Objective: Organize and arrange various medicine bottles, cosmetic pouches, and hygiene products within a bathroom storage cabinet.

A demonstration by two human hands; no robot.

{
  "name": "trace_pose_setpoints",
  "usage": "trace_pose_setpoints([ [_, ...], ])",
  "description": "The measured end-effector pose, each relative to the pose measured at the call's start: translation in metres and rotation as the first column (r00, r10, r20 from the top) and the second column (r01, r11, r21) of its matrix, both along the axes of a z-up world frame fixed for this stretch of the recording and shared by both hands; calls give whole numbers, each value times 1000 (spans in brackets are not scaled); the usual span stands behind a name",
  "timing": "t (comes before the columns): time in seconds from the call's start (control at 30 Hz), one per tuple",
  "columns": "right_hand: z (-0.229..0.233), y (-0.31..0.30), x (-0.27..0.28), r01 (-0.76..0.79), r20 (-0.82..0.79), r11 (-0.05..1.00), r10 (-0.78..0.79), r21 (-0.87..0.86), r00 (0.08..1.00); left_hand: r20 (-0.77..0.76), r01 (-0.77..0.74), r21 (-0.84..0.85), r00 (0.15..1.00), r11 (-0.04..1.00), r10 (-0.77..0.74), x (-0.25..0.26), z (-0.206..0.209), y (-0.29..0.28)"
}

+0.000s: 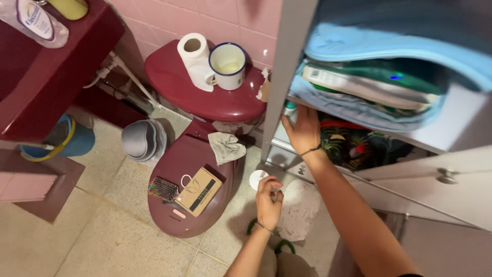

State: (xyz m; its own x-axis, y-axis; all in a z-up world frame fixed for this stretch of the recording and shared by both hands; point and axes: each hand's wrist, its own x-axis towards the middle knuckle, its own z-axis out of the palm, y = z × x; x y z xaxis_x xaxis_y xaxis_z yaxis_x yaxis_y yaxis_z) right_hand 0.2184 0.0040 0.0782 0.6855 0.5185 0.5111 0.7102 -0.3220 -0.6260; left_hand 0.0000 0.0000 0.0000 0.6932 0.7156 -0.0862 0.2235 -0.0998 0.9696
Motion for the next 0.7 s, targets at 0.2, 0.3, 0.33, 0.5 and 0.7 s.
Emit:
trace_pose_setpoints([
  [0.2,-39,32,19,100,1,971,-102,-218,995,-26,25,-15,999,1000,-25,-12,-12,0],
  [0.3,-54,37,16,122,65,979,-113,-165,991,-24,38,-3,999,999,-38,-15,-6,1],
  [0.33,-56,39,16,120,69,980,-111,-161,991,-20,36,0,999,999,-36,-14,-4,1],
  [0.5,-52,47,9,222,-17,957,-229,-185,973,-27,47,1,999,999,-47,-16,11,-2],
  [0.7,-54,38,9,248,123,957,-231,-154,965,-32,56,-49,998,997,-57,-29,41,-2],
])
